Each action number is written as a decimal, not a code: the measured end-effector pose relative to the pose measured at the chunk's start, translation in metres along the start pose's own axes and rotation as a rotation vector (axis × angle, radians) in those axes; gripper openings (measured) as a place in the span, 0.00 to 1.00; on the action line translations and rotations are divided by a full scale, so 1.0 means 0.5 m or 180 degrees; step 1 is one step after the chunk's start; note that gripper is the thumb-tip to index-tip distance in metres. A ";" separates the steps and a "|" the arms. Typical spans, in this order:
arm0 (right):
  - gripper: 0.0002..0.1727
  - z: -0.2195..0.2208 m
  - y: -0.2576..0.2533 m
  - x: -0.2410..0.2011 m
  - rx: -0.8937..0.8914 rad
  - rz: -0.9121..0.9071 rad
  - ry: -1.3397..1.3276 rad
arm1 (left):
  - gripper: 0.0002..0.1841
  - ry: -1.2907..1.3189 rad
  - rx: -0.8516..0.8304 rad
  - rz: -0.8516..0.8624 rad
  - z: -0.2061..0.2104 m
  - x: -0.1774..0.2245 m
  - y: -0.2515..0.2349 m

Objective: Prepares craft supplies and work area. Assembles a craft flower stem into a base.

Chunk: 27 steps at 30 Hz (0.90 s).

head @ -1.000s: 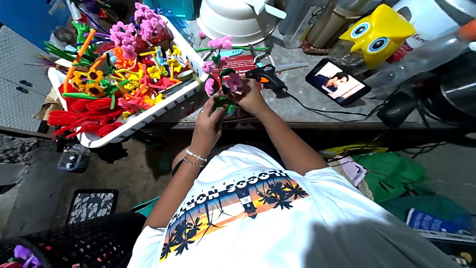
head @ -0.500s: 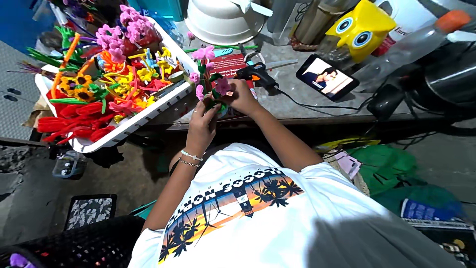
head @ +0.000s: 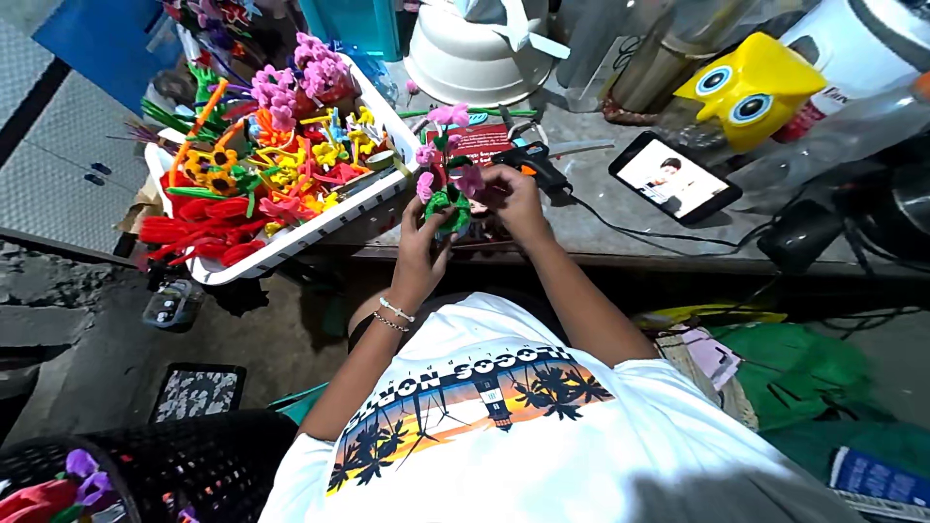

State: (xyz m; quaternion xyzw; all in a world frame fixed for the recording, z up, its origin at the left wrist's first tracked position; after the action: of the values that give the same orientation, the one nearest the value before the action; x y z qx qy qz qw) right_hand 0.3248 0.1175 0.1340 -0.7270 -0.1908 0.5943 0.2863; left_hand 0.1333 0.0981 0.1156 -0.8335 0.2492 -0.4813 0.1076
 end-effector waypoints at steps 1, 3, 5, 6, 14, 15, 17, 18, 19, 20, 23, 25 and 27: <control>0.09 -0.011 0.005 0.001 0.0124 0.0010 0.0065 | 0.20 0.0042 0.0046 0.0031 -0.002 -0.001 0.000; 0.07 -0.029 0.016 0.007 0.0251 0.0079 0.0148 | 0.23 0.0062 0.0051 0.0057 -0.003 -0.006 -0.001; 0.12 -0.040 0.025 0.015 0.0288 0.0155 0.0220 | 0.26 0.0062 -0.0068 0.0003 0.000 -0.010 -0.007; 0.10 -0.042 0.030 0.017 0.0240 0.0181 0.0268 | 0.26 0.0061 -0.0139 -0.0035 0.002 -0.012 -0.011; 0.10 -0.033 0.060 -0.007 -0.0463 0.0519 0.1184 | 0.22 0.0211 -0.0227 -0.0095 -0.003 -0.026 -0.032; 0.08 -0.033 0.063 -0.012 -0.0472 0.0487 0.1186 | 0.21 0.0236 -0.0175 -0.0058 -0.010 -0.021 -0.034; 0.11 -0.039 0.066 -0.028 -0.0511 0.0303 0.1233 | 0.22 0.0302 -0.0098 -0.0058 -0.027 -0.011 -0.040; 0.13 -0.042 0.065 -0.033 -0.0532 0.0218 0.1314 | 0.23 0.0338 -0.0058 -0.0075 -0.035 -0.006 -0.044; 0.13 -0.045 0.063 -0.037 -0.0555 0.0143 0.1420 | 0.23 0.0361 -0.0007 -0.0080 -0.042 -0.001 -0.046; 0.11 -0.047 0.062 -0.041 -0.0577 0.0068 0.1510 | 0.24 0.0368 0.0039 -0.0074 -0.048 0.003 -0.047; 0.11 -0.038 0.063 -0.035 -0.0839 -0.0040 0.1595 | 0.25 0.0366 0.0092 -0.0039 -0.044 0.010 -0.052; 0.18 -0.025 0.071 -0.016 -0.1198 0.0023 0.1559 | 0.25 0.0406 0.0073 -0.0082 -0.027 0.007 -0.056; 0.28 -0.013 0.086 0.005 -0.1447 0.0036 0.1573 | 0.26 0.0373 0.0049 -0.0172 -0.007 -0.001 -0.060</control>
State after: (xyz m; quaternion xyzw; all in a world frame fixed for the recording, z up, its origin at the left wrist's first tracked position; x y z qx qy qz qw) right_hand 0.3293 0.0853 0.1053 -0.8954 -0.2393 0.3438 0.1512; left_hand 0.1395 0.1240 0.1294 -0.8094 0.2287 -0.5339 0.0862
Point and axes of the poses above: each hand's wrist, its own y-axis away from the middle knuckle, its own z-axis out of the palm, x = y × z, the point moved 6 cm from there along -y, towards the middle knuckle, and after that the axes turned 12 degrees about -z, right-handed, at the moved point
